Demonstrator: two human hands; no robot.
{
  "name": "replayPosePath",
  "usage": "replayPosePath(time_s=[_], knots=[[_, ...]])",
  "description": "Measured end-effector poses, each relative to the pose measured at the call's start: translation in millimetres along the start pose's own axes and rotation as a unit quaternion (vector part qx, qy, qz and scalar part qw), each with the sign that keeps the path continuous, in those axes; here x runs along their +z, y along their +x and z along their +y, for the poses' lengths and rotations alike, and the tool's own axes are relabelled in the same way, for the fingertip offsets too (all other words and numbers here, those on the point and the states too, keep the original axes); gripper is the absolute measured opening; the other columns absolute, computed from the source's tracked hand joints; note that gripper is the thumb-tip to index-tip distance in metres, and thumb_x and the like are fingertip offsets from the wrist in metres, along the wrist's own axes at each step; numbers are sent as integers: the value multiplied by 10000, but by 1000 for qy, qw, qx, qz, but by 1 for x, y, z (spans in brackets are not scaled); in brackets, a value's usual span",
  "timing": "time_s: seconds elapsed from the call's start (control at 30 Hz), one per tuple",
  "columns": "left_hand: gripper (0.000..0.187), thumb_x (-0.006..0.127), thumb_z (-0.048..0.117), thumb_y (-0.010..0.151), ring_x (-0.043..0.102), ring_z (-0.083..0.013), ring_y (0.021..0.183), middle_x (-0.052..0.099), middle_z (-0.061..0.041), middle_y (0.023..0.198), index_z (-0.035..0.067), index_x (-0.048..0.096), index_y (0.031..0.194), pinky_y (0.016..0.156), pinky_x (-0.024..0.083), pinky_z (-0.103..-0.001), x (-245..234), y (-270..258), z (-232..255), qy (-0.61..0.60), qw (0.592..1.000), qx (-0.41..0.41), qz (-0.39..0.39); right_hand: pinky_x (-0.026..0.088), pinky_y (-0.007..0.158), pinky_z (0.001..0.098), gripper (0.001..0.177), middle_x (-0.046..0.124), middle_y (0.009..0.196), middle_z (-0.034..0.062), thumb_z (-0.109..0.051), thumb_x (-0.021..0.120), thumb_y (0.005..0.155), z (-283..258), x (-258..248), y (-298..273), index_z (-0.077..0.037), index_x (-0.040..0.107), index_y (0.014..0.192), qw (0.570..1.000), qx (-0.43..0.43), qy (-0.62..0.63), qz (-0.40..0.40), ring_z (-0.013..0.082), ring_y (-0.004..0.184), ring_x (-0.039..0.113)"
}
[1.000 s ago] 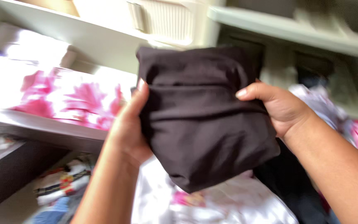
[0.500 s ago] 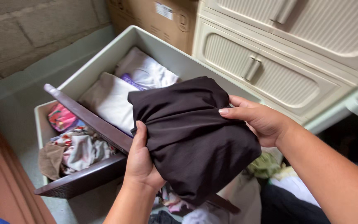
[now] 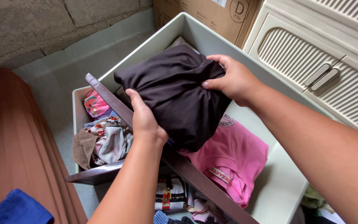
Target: The person sorts through various items of clothing from a large pile, folding a pink t-shirt and a pair of black shorts before placing them into a drawer.
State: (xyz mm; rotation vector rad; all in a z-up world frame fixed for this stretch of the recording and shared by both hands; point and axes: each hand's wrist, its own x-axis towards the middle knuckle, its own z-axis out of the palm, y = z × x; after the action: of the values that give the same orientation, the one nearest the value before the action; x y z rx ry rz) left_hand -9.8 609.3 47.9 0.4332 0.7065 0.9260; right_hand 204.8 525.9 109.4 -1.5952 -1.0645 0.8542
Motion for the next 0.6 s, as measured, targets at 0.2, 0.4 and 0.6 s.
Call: replayPosePath(time_s=[0.2,0.4,0.6], knots=[[1006,361,771,915,379,-289,1482,336,-150,1637,-11,277,1542,1180,326,-468,4,40,0,155,971,16,184,518,1016,322,722,649,1349,98,-37,823,765,27,26,25,-112,537,1424,983,-41,-150,93,205,1214,633],[913,445,686,927,451,-296,1428,398,-167,1580,35,265,1541,1158,383,-457,7,45,9,217,943,12,252,458,1057,354,814,580,1421,154,-149,834,779,39,38,28,-130,437,1490,963,-29,-262,63,269,1295,569],[829,451,599,957,433,-302,1422,328,-146,1601,102,179,1562,1148,368,-452,-6,53,3,235,943,55,231,401,1110,389,946,461,1512,228,-281,801,835,56,36,22,-75,248,1574,948,11,-312,66,336,1376,477]])
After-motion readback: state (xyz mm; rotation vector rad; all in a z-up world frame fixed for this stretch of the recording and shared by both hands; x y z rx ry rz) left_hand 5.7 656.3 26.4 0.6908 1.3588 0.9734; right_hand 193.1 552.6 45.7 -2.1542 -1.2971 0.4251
